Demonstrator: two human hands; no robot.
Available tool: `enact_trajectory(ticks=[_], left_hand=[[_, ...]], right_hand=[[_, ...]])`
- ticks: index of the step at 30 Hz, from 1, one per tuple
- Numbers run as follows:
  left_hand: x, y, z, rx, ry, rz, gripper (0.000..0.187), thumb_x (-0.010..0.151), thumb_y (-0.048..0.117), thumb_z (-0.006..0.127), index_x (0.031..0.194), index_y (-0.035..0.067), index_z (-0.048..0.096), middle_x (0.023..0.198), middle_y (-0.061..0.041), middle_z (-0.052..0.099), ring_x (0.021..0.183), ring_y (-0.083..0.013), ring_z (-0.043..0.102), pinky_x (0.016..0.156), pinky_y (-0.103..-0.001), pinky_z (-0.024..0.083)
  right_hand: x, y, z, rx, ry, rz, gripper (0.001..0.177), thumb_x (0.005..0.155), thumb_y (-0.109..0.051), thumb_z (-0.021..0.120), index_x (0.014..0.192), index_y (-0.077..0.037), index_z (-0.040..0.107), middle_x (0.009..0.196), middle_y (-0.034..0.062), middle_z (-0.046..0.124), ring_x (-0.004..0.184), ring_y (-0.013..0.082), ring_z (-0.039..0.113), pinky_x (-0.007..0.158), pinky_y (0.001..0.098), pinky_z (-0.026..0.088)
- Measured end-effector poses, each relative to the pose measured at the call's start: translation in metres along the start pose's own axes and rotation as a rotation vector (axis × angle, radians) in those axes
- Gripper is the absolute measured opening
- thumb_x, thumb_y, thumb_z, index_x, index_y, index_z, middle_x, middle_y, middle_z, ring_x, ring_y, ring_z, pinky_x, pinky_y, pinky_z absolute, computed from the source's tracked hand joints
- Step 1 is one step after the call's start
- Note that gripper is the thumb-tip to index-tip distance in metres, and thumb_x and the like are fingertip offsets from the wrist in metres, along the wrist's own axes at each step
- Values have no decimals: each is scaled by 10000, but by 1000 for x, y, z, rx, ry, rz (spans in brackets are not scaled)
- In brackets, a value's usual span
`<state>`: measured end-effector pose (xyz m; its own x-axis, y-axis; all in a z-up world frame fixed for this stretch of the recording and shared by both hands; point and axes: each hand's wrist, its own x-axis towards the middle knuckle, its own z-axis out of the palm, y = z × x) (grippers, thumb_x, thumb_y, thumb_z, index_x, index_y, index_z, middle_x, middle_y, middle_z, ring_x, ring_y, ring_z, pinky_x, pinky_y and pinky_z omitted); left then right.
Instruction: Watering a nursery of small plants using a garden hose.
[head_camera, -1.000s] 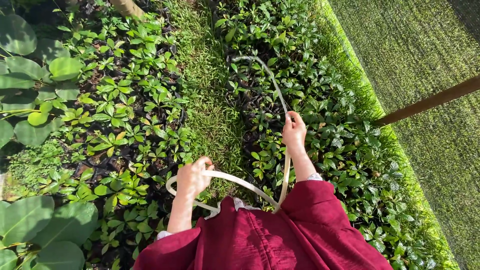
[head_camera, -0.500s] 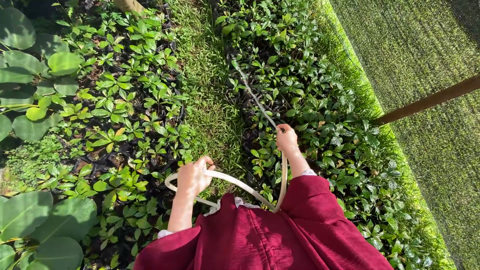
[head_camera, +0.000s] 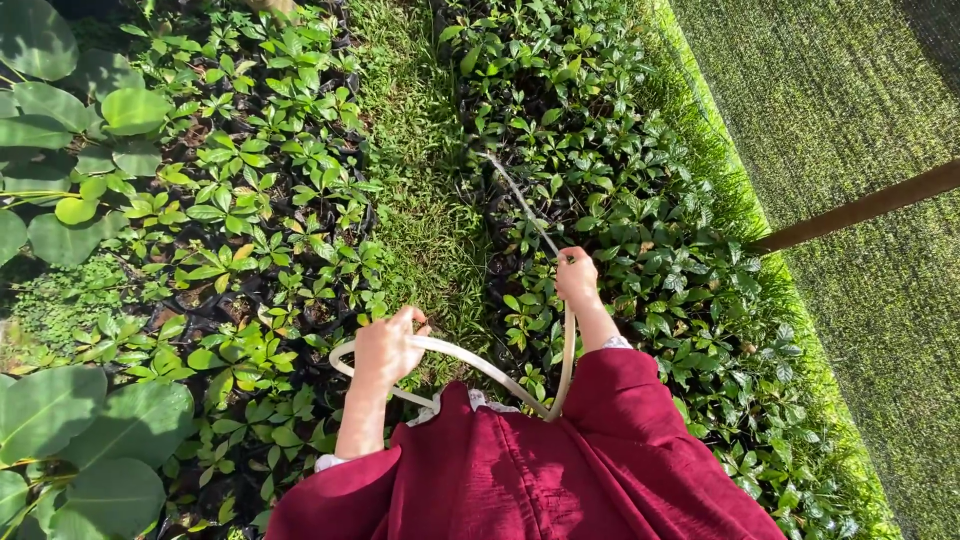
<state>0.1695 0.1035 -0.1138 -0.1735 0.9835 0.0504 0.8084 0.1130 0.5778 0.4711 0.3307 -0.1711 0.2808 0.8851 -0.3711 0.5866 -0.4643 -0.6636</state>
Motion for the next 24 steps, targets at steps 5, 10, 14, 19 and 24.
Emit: enact_trajectory(ticks=[5, 10, 14, 19, 24], left_hand=[[1, 2, -4, 18, -54, -43, 226, 882, 410, 753, 965, 210, 687, 567, -1, 688, 480, -216, 666, 506, -377, 539], [1, 2, -1, 40, -90, -54, 239, 894, 426, 739, 984, 211, 682, 584, 5, 691, 488, -210, 671, 502, -378, 535], [1, -1, 4, 27, -58, -31, 234, 890, 421, 741, 977, 211, 685, 584, 7, 690, 496, -211, 669, 501, -378, 532], [6, 4, 4, 36, -46, -17, 222, 895, 406, 750, 985, 216, 681, 559, 31, 656, 469, -180, 640, 465, -357, 522], [6, 3, 4, 53, -35, -21, 214, 882, 406, 777, 956, 223, 695, 515, 39, 635, 437, -145, 608, 444, -332, 501]], right_hand=[[-10, -8, -10, 67, 28, 35, 168, 999, -190, 625, 1161, -170, 666, 751, 31, 638, 525, 147, 601, 427, 361, 511], [-13, -2, -23, 153, 39, 72, 166, 1015, -206, 629, 1171, -154, 652, 782, 93, 636, 534, 200, 580, 439, 371, 436], [16, 36, -20, 39, 50, 126, 165, 1014, -220, 629, 1150, -138, 672, 794, 70, 654, 544, 188, 616, 441, 351, 479], [11, 37, -27, 59, -1, 178, 212, 1023, -224, 582, 1221, -172, 635, 753, 72, 641, 533, 162, 603, 437, 341, 468], [-7, 18, -32, 145, 17, 129, 229, 1011, -232, 607, 1223, -156, 649, 696, 72, 605, 516, 156, 571, 428, 338, 448]])
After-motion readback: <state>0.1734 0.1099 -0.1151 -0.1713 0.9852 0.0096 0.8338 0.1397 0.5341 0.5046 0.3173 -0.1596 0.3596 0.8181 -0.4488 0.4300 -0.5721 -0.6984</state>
